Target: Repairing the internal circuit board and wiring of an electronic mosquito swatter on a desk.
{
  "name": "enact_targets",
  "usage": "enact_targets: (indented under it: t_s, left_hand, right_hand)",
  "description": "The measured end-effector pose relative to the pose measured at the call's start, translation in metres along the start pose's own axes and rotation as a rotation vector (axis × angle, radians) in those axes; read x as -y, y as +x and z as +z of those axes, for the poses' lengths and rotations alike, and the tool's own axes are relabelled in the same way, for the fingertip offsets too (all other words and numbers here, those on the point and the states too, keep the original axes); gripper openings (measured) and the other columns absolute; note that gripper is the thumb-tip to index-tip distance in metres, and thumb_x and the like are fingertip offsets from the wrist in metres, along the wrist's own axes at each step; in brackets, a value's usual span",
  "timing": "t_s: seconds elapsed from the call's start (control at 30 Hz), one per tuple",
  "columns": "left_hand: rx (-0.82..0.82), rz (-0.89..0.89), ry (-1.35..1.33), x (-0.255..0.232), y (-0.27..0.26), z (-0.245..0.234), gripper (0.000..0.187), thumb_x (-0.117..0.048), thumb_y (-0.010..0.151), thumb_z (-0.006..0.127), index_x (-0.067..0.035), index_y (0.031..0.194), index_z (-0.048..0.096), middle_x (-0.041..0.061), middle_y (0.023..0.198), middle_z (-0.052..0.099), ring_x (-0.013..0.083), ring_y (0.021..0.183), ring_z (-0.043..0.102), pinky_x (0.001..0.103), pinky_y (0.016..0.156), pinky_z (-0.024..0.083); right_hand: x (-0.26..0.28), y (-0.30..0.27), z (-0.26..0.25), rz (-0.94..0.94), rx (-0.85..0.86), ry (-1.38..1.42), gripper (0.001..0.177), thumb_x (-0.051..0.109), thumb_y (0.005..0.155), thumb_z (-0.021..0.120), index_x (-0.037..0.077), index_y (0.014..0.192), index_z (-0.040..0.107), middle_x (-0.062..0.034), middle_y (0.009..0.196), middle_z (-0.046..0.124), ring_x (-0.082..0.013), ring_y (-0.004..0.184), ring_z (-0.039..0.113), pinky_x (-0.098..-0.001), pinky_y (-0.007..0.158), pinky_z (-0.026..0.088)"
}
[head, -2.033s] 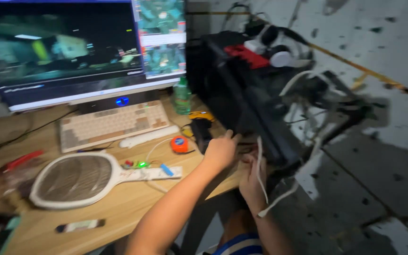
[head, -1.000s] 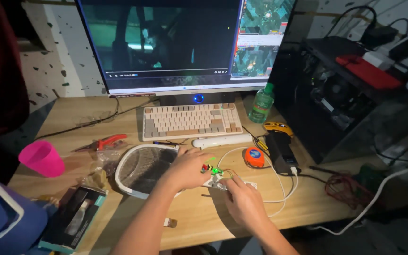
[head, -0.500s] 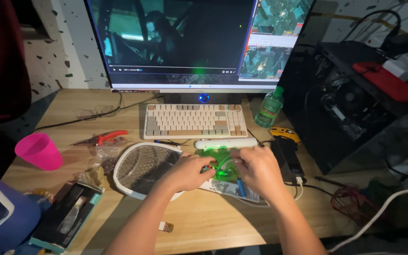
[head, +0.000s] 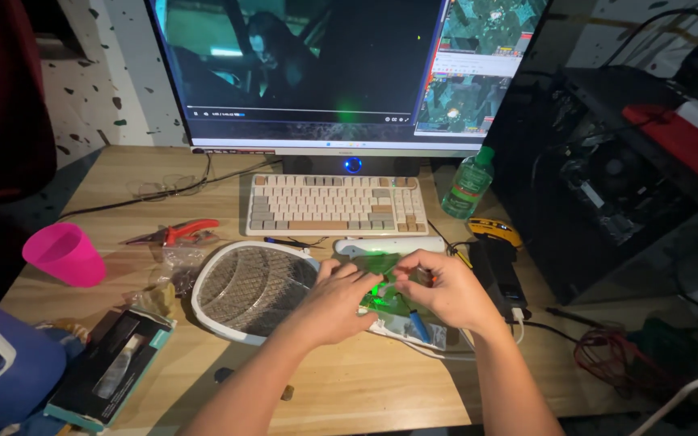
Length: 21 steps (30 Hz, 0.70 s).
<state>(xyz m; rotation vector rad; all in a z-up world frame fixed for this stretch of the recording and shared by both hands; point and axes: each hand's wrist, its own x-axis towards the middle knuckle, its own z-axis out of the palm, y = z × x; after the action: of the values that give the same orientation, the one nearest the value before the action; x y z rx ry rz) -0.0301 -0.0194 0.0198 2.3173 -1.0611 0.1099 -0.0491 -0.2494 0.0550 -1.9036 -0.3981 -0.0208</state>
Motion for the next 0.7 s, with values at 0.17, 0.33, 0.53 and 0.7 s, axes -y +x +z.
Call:
enact_targets:
  t_s: [0.17, 0.33, 0.53, 0.7]
  left_hand:
    - [-0.009, -0.019, 0.006, 0.002, 0.001, 0.005, 0.06, -0.024, 0.078, 0.078, -0.008, 0.132, 0.056, 0.016, 0.115, 0.066, 0.0321, 0.117, 0.055, 0.049, 0.109, 0.03]
    - [-0.1, 0.01, 0.036, 0.007, -0.001, 0.01, 0.058, -0.022, 0.077, 0.078, -0.011, 0.129, 0.056, 0.016, 0.114, 0.068, 0.037, 0.12, 0.053, 0.052, 0.111, 0.03]
    - [-0.168, 0.063, 0.032, 0.006, -0.005, 0.004, 0.055, -0.021, 0.074, 0.078, -0.012, 0.125, 0.059, 0.016, 0.115, 0.071, 0.039, 0.117, 0.056, 0.051, 0.109, 0.03]
    - [-0.105, 0.029, 0.014, 0.0, -0.006, -0.002, 0.051, -0.021, 0.08, 0.077, -0.016, 0.128, 0.061, 0.015, 0.109, 0.073, 0.0348, 0.114, 0.061, 0.05, 0.113, 0.029]
  right_hand:
    - [-0.005, 0.003, -0.004, 0.133, -0.06, 0.001, 0.014, 0.001, 0.083, 0.08, 0.002, 0.094, 0.072, 0.0019, 0.083, 0.067, -0.0056, 0.073, 0.054, -0.0224, 0.065, 0.047]
    - [-0.022, 0.014, -0.007, 0.068, -0.087, 0.119, 0.013, -0.001, 0.08, 0.076, 0.003, 0.091, 0.069, 0.003, 0.085, 0.069, -0.004, 0.081, 0.064, -0.0202, 0.076, 0.052]
    - [-0.034, 0.009, -0.008, 0.203, -0.182, -0.117, 0.015, 0.007, 0.083, 0.082, 0.003, 0.089, 0.069, 0.0019, 0.076, 0.063, -0.0053, 0.07, 0.053, -0.0243, 0.063, 0.046]
    - [0.005, -0.028, -0.003, -0.137, -0.249, -0.533, 0.036, 0.019, 0.076, 0.086, 0.003, 0.104, 0.07, -0.0062, 0.091, 0.068, -0.0158, 0.075, 0.064, -0.0286, 0.066, 0.05]
